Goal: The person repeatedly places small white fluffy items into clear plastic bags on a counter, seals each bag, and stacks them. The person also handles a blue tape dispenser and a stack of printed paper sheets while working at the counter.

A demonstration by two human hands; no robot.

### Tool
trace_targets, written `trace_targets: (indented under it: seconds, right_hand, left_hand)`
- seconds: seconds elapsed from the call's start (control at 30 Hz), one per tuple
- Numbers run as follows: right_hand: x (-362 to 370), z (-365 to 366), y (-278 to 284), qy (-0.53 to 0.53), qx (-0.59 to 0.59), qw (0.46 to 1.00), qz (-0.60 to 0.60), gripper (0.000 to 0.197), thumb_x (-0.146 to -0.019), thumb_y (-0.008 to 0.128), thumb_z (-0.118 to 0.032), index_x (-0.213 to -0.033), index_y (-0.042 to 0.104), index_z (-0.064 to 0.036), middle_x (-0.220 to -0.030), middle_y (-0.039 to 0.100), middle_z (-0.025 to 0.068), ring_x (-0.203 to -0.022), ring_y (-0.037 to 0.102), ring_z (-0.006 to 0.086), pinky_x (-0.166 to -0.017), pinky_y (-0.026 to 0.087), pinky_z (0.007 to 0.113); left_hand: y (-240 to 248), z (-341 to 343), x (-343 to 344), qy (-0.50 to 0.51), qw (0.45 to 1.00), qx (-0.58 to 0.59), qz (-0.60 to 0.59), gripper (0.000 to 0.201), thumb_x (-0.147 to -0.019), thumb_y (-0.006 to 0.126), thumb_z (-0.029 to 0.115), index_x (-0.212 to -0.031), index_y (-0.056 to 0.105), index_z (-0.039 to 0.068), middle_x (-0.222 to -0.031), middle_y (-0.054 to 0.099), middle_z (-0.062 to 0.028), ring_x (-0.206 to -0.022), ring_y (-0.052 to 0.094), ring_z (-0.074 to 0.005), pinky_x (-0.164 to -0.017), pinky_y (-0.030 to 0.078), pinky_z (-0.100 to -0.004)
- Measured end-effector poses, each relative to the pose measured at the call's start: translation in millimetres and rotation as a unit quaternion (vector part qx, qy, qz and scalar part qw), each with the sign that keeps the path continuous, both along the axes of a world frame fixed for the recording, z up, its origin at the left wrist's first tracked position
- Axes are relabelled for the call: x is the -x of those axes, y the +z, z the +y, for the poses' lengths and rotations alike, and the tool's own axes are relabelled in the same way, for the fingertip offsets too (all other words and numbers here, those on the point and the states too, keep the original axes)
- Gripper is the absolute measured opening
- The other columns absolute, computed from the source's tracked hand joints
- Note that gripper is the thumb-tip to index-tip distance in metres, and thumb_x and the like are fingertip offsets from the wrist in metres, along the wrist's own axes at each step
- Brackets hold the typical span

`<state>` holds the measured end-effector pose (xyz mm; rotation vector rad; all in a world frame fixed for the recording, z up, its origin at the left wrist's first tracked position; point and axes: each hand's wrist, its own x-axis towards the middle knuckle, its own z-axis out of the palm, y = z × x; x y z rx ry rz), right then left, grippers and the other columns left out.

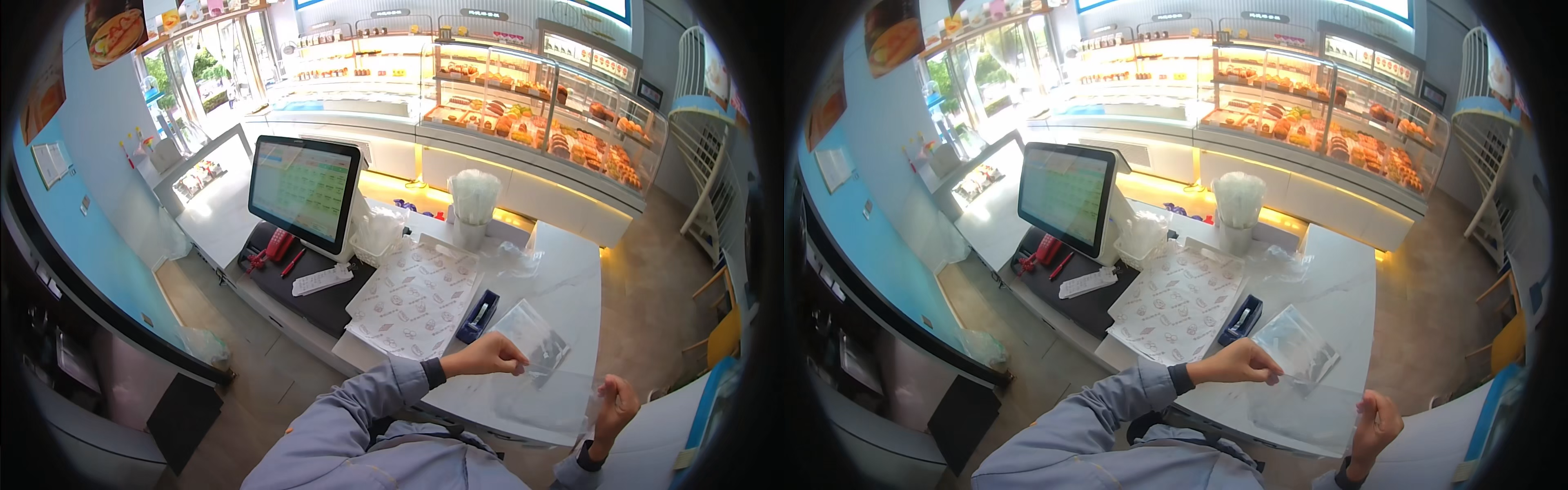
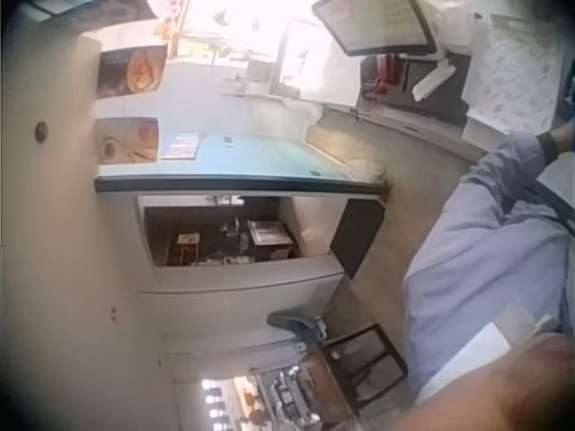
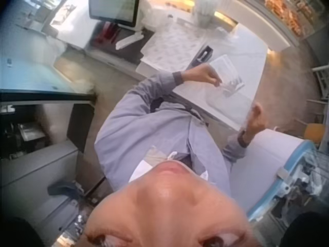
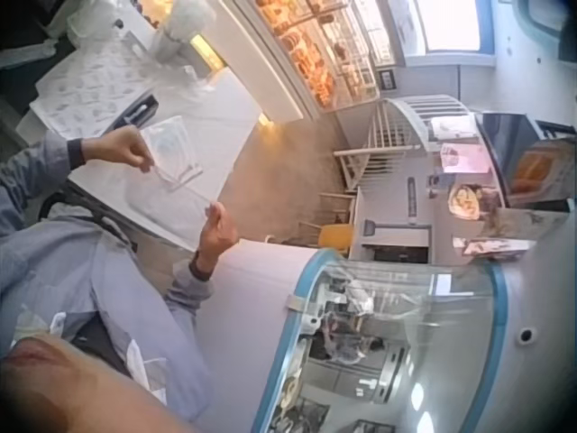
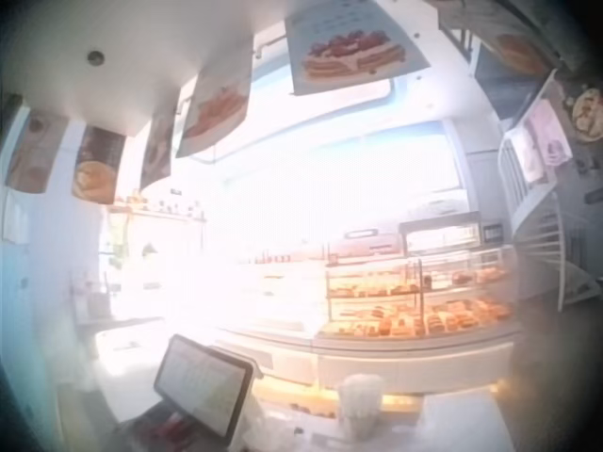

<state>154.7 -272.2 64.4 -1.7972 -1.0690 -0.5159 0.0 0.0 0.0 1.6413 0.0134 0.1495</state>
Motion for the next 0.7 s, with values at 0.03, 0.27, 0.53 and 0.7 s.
trace_targets:
  seconds: [0.03,0.27,0.53,0.7]
  right_hand:
    - [-0.5,0.5,-0.3,-0.006,-0.006,1.0,0.0,0.02,-0.097,0.065,-0.016,-0.086,0.067,0.0001,-0.065,0.062,0.008,-0.057,0.059,0.0177,-0.055,0.045,0.028]
    - [-15.9,-2.5,-13.3,0.002,0.019,0.998,0.067,0.024,-0.098,0.066,-0.021,-0.087,0.067,0.0004,-0.066,0.061,0.0054,-0.059,0.057,0.0136,-0.057,0.045,0.027]
    - [-38.6,-7.6,-36.2,-0.022,0.009,0.992,0.123,0.027,-0.097,0.067,-0.024,-0.09,0.071,0.0015,-0.067,0.065,0.0069,-0.06,0.06,0.0132,-0.057,0.049,0.028]
    - [-63.5,14.9,-43.5,0.087,-0.059,0.964,0.246,0.021,-0.096,0.068,-0.019,-0.093,0.073,0.0011,-0.085,0.07,0.006,-0.078,0.063,0.0121,-0.074,0.05,0.026]
  left_hand:
    - [-1.7,0.3,0.0,0.005,1.0,0.008,0.0,0.026,-0.091,0.063,0.004,-0.113,0.071,-0.006,-0.095,0.076,-0.0117,-0.09,0.072,-0.0135,-0.086,0.056,-0.0258]
    - [-8.6,5.6,1.0,0.036,0.999,0.015,0.005,0.024,-0.091,0.066,0.006,-0.11,0.071,-0.007,-0.094,0.076,-0.0112,-0.087,0.072,-0.0125,-0.085,0.056,-0.0247]
    - [2.6,16.3,-10.8,0.088,0.979,-0.17,-0.065,0.017,-0.09,0.072,0.012,-0.102,0.075,0.001,-0.09,0.076,-0.0126,-0.078,0.072,-0.0168,-0.074,0.054,-0.0265]
    - [5.4,31.0,-18.6,0.207,0.888,-0.368,-0.182,0.01,-0.085,0.072,0.004,-0.095,0.073,0.004,-0.091,0.074,-0.0119,-0.084,0.069,-0.028,-0.076,0.053,-0.0351]
